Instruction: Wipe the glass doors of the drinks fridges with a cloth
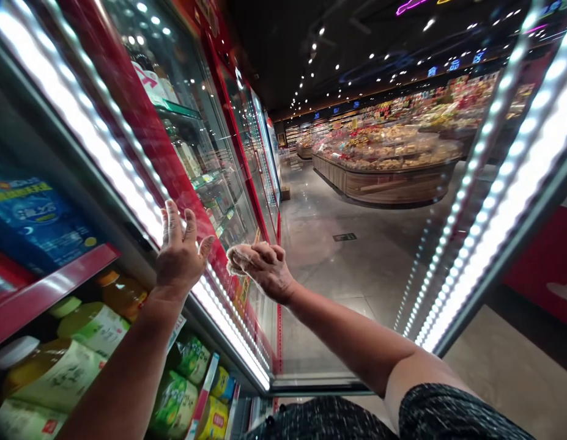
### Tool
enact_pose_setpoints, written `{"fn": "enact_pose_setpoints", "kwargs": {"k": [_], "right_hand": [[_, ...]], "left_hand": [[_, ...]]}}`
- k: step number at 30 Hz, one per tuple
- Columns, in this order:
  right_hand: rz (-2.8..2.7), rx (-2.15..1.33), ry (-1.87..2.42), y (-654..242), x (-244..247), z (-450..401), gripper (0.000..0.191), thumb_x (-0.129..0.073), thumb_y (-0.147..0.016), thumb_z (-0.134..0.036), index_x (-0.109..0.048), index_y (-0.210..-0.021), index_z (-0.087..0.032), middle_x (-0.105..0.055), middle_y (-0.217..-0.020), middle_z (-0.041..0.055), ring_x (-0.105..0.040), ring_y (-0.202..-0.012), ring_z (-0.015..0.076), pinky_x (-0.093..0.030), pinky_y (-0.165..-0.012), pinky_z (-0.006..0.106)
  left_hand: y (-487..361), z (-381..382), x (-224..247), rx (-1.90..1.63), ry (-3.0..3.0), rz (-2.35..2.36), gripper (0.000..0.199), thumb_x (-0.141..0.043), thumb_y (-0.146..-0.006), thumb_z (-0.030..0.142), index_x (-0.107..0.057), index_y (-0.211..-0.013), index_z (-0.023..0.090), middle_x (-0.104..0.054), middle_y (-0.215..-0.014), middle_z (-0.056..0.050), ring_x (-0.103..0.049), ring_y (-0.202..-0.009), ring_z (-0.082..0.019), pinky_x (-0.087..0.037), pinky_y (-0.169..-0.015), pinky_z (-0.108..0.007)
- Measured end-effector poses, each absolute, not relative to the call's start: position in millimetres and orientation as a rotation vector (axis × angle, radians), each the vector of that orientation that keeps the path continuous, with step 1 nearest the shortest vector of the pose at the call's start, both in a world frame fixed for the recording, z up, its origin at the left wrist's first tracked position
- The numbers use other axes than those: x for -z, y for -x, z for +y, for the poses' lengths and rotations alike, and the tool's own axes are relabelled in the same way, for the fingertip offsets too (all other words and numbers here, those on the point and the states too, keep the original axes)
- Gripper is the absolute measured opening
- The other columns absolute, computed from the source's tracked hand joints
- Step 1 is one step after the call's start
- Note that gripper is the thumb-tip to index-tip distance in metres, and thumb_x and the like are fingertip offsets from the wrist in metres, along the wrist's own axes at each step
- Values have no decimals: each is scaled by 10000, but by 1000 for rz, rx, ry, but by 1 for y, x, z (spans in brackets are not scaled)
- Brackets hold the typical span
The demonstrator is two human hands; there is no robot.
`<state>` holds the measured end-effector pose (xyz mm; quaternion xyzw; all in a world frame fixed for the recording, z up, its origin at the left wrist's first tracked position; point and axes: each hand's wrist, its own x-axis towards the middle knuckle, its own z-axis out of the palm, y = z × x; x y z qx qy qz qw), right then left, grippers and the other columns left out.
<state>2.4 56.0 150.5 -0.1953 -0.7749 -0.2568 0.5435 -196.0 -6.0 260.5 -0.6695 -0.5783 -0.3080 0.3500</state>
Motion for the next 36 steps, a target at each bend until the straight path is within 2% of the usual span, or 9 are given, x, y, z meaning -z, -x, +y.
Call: {"fn": "enact_pose_setpoints", "kwargs": {"k": [5,9,11,16,21,25,30,33,36], "right_hand": [[-1963,638,503,-31,-135,54,366,-640,-1017,-309,-638,-1364,-425,-742,-1270,-58,-543,-1230,152,-321,-1028,347],[-1844,651,688,-59,-142,59,409,-631,-1018,-311,-612,-1414,-408,-742,-1281,-22,-556,-1221,182,-323,-1031,384],[-1816,678,706,-67,-138,58,383,-645,-1009,-320,-640,-1384,-401,-742,-1277,-16,-552,-1216,190,-325,-1026,389],[-1931,662,633,-79,-124,51,340,-659,-1000,-309,-670,-1318,-427,-750,-1248,-70,-543,-1197,148,-331,-1020,348],[-1740,714,667,-104,-143,52,412,-627,-995,-183,-663,-1347,-394,-735,-1265,-22,-517,-1218,187,-341,-1025,382],[-1790,698,663,-119,-130,48,496,-660,-977,-189,-614,-1423,-401,-736,-1270,-8,-524,-1225,196,-359,-1038,375],[-1800,700,675,-145,-130,49,633,-686,-949,-168,-525,-1505,-426,-742,-1288,-18,-556,-1216,196,-366,-1063,363],[-1668,705,738,-161,-144,53,658,-666,-949,-129,-511,-1514,-427,-741,-1285,0,-573,-1205,220,-379,-1050,396],[-1692,669,735,-168,-138,50,627,-649,-949,-113,-545,-1491,-411,-750,-1255,6,-574,-1206,233,-403,-1038,407]], "left_hand": [[193,-6,-258,741,1690,-1491,1021,-699,-910,540,-180,-1664,88,-104,-1696,-289,-75,-1579,-431,-359,-1208,-614],[190,-5,-255,730,1677,-1501,1161,-771,-834,574,-130,-1670,87,-70,-1698,-305,-38,-1576,-453,-330,-1223,-624],[188,-4,-254,739,1671,-1513,1180,-775,-830,569,-107,-1672,85,-39,-1702,-304,-13,-1577,-450,-307,-1238,-624],[184,-4,-254,766,1667,-1526,1181,-771,-833,554,-84,-1676,93,-30,-1700,-306,-40,-1583,-437,-284,-1251,-627],[184,-4,-253,814,1673,-1518,1208,-799,-803,549,-96,-1674,93,-40,-1698,-314,-65,-1584,-443,-305,-1234,-637],[182,-1,-248,892,1659,-1544,1193,-817,-796,527,-127,-1672,103,-46,-1710,-294,-61,-1595,-426,-286,-1247,-621],[179,3,-245,990,1634,-1645,1211,-891,-733,468,-215,-1647,51,-54,-1714,-293,-60,-1599,-429,-245,-1278,-562],[178,3,-245,1015,1637,-1652,1256,-919,-704,432,-186,-1655,62,-41,-1719,-285,-44,-1604,-424,-212,-1288,-564],[177,3,-242,1063,1635,-1646,1237,-909,-721,422,-177,-1659,83,-62,-1723,-274,-80,-1609,-408,-229,-1288,-555]]}}
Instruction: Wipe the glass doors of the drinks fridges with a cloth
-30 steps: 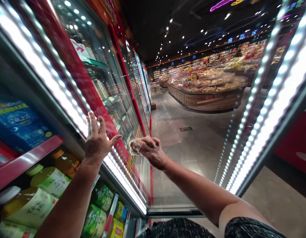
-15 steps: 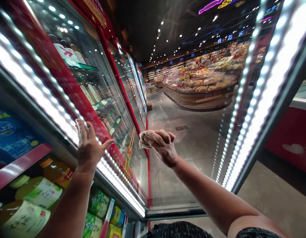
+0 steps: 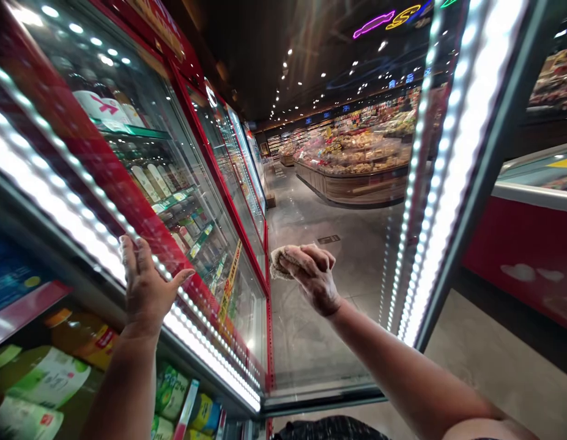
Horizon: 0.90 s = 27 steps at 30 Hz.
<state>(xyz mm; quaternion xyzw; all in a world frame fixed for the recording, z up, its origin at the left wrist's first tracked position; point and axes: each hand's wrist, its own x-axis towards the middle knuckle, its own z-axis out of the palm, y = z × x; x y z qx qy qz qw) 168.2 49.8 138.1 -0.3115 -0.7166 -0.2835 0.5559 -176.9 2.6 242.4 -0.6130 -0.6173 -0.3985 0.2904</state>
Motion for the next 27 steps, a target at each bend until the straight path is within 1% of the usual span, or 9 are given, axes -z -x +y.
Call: {"fn": "enact_pose_setpoints", "kwargs": {"k": [4,7,10,13,15,16,19,21,27], "right_hand": [[-1800,678,660,-178,-123,47,596,-661,-939,-106,-587,-1457,-391,-772,-1182,-7,-580,-1181,216,-419,-1041,395],[-1767,714,676,-194,-135,51,620,-678,-925,-93,-582,-1460,-393,-767,-1195,-2,-573,-1216,219,-414,-1060,399],[-1674,714,734,-206,-147,54,630,-674,-923,-86,-582,-1457,-406,-753,-1235,12,-565,-1256,239,-411,-1071,420],[-1688,676,738,-210,-138,52,613,-669,-916,-71,-610,-1428,-403,-752,-1239,10,-589,-1228,234,-427,-1065,419],[-1731,680,713,-214,-129,49,588,-664,-914,-58,-640,-1394,-397,-763,-1208,2,-605,-1200,216,-436,-1062,402],[-1755,696,696,-218,-127,48,574,-664,-913,-56,-653,-1378,-394,-770,-1189,-2,-611,-1189,208,-436,-1062,396],[-1779,736,709,-238,-136,49,573,-669,-909,-47,-665,-1360,-401,-773,-1187,-17,-619,-1193,198,-422,-1071,387],[-1701,752,774,-252,-148,52,601,-687,-899,-44,-656,-1368,-419,-762,-1228,-21,-621,-1209,205,-416,-1074,390],[-1633,710,801,-270,-141,47,664,-682,-886,-11,-621,-1419,-402,-709,-1350,11,-609,-1259,234,-443,-1060,399]], "left_hand": [[175,2,-233,1144,1623,-1610,1101,-851,-794,413,-230,-1642,84,-145,-1711,-271,-137,-1606,-387,-230,-1292,-550],[172,1,-223,1196,1599,-1576,1090,-830,-813,401,-201,-1642,77,-217,-1684,-282,-167,-1599,-383,-222,-1293,-565],[165,1,-212,1261,1537,-1551,1043,-826,-817,390,-242,-1625,81,-338,-1624,-272,-277,-1557,-377,-279,-1271,-569],[154,3,-195,1303,1450,-1523,735,-778,-867,389,-495,-1481,101,-490,-1497,-238,-439,-1451,-359,-373,-1218,-571],[145,4,-181,1305,1413,-1525,484,-713,-922,378,-641,-1320,112,-534,-1433,-227,-497,-1393,-350,-425,-1176,-571],[140,5,-174,1312,1408,-1533,431,-689,-939,374,-670,-1282,113,-532,-1428,-228,-504,-1382,-351,-451,-1151,-568],[127,3,-153,1316,1461,-1601,536,-688,-933,422,-638,-1371,117,-437,-1521,-242,-437,-1437,-386,-489,-1101,-580],[120,1,-142,1296,1517,-1650,673,-707,-905,499,-580,-1455,133,-334,-1605,-240,-355,-1492,-416,-456,-1123,-616],[104,2,-126,1187,1617,-1743,1219,-724,-769,751,-222,-1650,75,-31,-1714,-287,-47,-1594,-469,-168,-1250,-685]]}}
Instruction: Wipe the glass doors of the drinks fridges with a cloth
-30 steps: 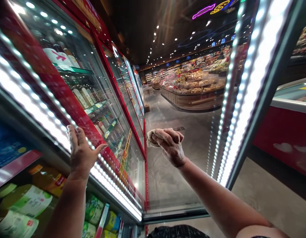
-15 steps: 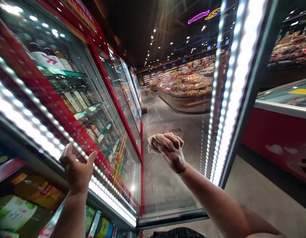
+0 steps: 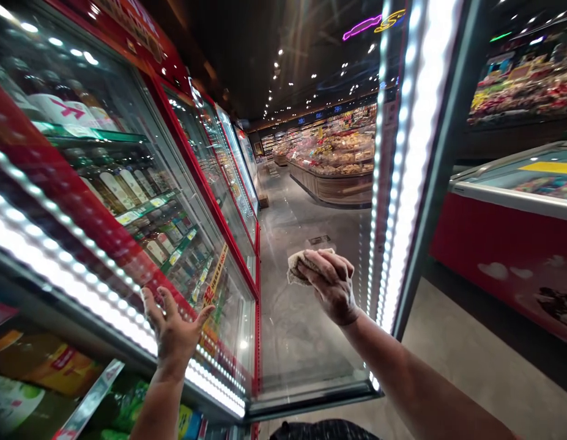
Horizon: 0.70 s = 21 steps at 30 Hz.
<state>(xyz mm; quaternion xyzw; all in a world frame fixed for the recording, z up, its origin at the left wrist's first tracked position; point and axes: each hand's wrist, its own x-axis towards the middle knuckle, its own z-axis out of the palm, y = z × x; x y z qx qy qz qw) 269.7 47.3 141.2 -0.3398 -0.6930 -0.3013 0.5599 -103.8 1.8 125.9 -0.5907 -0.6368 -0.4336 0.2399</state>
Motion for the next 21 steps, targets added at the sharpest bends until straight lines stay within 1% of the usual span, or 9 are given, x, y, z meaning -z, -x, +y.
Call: {"fn": "enact_pose_setpoints", "kwargs": {"k": [2,3,6,9,12,14,17,21], "right_hand": [[-1701,698,794,-274,-135,44,628,-676,-899,-20,-638,-1400,-397,-713,-1339,8,-617,-1248,223,-441,-1064,390],[-1718,706,794,-278,-135,43,605,-680,-905,-31,-649,-1385,-398,-720,-1321,6,-625,-1233,216,-439,-1066,385],[-1668,757,839,-292,-143,46,576,-692,-911,-52,-664,-1352,-422,-726,-1286,-4,-644,-1196,200,-435,-1074,379],[-1526,808,882,-306,-145,51,595,-721,-890,-55,-667,-1336,-445,-711,-1272,0,-643,-1198,211,-452,-1074,393],[-1492,804,884,-314,-130,50,605,-732,-871,-44,-670,-1340,-421,-695,-1252,24,-633,-1216,235,-486,-1069,418],[-1544,784,898,-320,-121,48,596,-714,-870,-23,-679,-1332,-397,-692,-1253,35,-627,-1227,241,-507,-1062,423],[-1637,811,893,-334,-125,47,509,-708,-876,-32,-720,-1265,-360,-689,-1262,42,-623,-1235,244,-532,-1042,406],[-1563,940,944,-356,-142,56,399,-704,-895,-54,-733,-1205,-304,-678,-1280,66,-642,-1225,248,-500,-1066,426]], "left_hand": [[99,5,-124,1173,1620,-1794,1371,-747,-700,797,-108,-1666,64,2,-1712,-304,7,-1592,-482,-128,-1250,-694],[98,7,-123,1179,1612,-1831,1423,-761,-672,807,-68,-1668,63,-4,-1708,-314,5,-1589,-492,-120,-1245,-703],[93,11,-122,1211,1577,-1917,1484,-784,-638,805,-10,-1667,66,-40,-1697,-339,-50,-1582,-506,-122,-1237,-715],[87,11,-124,1221,1543,-1915,1467,-773,-652,806,-13,-1666,66,-37,-1697,-338,-28,-1590,-489,-101,-1246,-696],[80,9,-127,1250,1521,-1880,1425,-755,-683,799,-33,-1665,60,-13,-1701,-331,23,-1597,-465,-86,-1257,-670],[76,8,-128,1261,1519,-1860,1383,-745,-716,780,-48,-1662,52,-20,-1698,-338,-2,-1599,-461,-97,-1256,-672],[75,8,-128,1266,1516,-1854,1359,-755,-720,763,-84,-1656,42,-83,-1687,-351,-73,-1591,-471,-121,-1241,-699],[79,10,-124,1238,1525,-1794,1375,-762,-707,770,-93,-1652,26,-171,-1659,-364,-100,-1587,-469,-143,-1240,-691]]}}
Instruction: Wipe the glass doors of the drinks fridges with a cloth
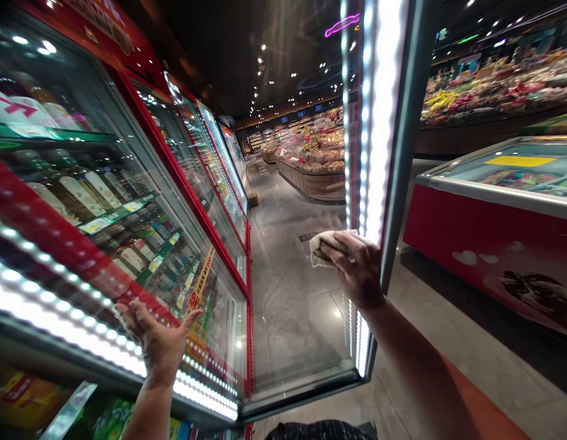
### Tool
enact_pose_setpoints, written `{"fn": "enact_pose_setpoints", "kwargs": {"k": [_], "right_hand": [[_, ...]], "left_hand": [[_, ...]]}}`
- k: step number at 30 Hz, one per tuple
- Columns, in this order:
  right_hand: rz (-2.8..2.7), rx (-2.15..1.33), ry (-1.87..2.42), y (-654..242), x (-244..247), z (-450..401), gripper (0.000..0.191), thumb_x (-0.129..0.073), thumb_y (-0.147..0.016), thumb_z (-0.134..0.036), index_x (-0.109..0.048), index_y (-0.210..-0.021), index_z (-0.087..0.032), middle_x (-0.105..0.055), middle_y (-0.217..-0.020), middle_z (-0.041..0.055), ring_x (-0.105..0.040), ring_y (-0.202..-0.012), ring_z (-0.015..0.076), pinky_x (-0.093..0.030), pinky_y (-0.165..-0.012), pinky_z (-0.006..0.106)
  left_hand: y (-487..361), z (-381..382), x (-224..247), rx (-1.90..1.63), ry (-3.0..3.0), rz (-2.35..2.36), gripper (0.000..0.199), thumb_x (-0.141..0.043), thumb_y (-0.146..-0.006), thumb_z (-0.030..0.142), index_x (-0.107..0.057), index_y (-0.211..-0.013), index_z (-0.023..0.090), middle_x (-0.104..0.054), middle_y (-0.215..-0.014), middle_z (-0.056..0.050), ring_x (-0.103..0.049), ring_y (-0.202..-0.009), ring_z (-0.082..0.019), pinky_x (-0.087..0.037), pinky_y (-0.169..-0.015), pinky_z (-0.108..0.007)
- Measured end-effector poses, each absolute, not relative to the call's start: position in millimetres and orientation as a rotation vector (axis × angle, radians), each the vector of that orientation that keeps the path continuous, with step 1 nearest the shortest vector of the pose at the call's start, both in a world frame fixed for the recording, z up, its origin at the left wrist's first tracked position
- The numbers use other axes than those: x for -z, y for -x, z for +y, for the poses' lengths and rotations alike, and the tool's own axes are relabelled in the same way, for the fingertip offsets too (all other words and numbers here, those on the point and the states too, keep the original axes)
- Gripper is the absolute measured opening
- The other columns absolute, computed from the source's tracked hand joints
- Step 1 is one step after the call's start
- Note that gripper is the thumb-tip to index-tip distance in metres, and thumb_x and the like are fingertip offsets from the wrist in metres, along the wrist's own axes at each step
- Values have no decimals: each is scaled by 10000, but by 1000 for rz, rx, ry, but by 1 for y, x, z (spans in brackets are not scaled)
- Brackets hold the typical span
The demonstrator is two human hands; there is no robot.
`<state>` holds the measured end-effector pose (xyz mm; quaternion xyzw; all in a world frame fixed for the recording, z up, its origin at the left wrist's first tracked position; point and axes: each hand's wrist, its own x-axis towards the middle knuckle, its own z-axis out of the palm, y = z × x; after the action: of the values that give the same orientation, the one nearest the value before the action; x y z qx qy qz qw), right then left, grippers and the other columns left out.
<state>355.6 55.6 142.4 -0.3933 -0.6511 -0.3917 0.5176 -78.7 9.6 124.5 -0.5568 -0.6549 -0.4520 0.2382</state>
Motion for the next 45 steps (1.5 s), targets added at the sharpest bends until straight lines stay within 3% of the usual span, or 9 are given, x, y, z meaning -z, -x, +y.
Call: {"fn": "enact_pose_setpoints", "kwargs": {"k": [7,12,21,27,31,33,36,40,45], "right_hand": [[-1499,982,1114,-372,-117,59,290,-679,-932,-95,-711,-1153,-281,-736,-1200,45,-690,-1117,209,-403,-1072,442],[-1447,1045,1098,-386,-151,71,265,-656,-930,-98,-754,-1068,-301,-752,-1180,42,-679,-1130,240,-396,-1019,450],[-1494,981,1153,-400,-116,77,315,-643,-902,-124,-701,-1178,-262,-701,-1134,90,-647,-1046,252,-460,-899,400],[-1336,1007,1081,-399,-170,100,354,-653,-921,-150,-681,-1256,-262,-675,-1241,114,-640,-1139,288,-446,-963,438],[-1398,890,985,-379,-161,100,518,-636,-930,-109,-597,-1419,-275,-658,-1337,117,-609,-1234,298,-487,-1020,445],[-1487,838,953,-372,-148,95,539,-624,-934,-88,-592,-1428,-302,-669,-1340,88,-622,-1223,273,-508,-1012,427],[-1496,895,951,-374,-148,96,461,-647,-917,-64,-682,-1296,-325,-711,-1286,45,-615,-1226,264,-498,-1015,436],[-1353,973,979,-379,-169,104,330,-696,-910,-107,-738,-1184,-287,-732,-1248,70,-619,-1189,277,-508,-978,442],[-1524,816,848,-357,-150,91,443,-638,-910,-44,-697,-1278,-283,-714,-1236,78,-659,-1174,259,-560,-1002,437]], "left_hand": [[80,13,-121,1238,1532,-1795,1411,-811,-678,735,-56,-1663,63,-165,-1660,-357,-105,-1586,-470,-144,-1239,-693],[83,17,-119,1239,1519,-1875,1473,-833,-634,747,-25,-1667,77,-138,-1670,-351,-95,-1578,-496,-147,-1227,-721],[78,18,-116,1285,1511,-1896,1439,-801,-647,778,-53,-1669,95,-123,-1684,-333,-84,-1582,-493,-138,-1228,-724],[79,20,-115,1288,1491,-1912,1463,-805,-634,784,-45,-1667,79,-113,-1690,-334,-71,-1589,-478,-118,-1243,-704],[79,21,-111,1268,1492,-1866,1498,-823,-621,772,4,-1671,94,-30,-1702,-332,-21,-1590,-491,-123,-1229,-725],[77,20,-110,1255,1510,-1894,1429,-841,-641,728,-38,-1684,170,-32,-1716,-297,-60,-1587,-498,-169,-1206,-746],[72,18,-111,1329,1496,-1951,1269,-852,-693,649,-153,-1681,267,-138,-1715,-259,-209,-1565,-487,-263,-1185,-723],[68,16,-111,1376,1514,-1972,1244,-839,-728,623,-130,-1685,266,-201,-1696,-270,-295,-1541,-468,-329,-1172,-687],[70,17,-108,1355,1507,-1990,1192,-821,-758,610,-159,-1682,250,-199,-1696,-268,-313,-1537,-454,-335,-1176,-671]]}}
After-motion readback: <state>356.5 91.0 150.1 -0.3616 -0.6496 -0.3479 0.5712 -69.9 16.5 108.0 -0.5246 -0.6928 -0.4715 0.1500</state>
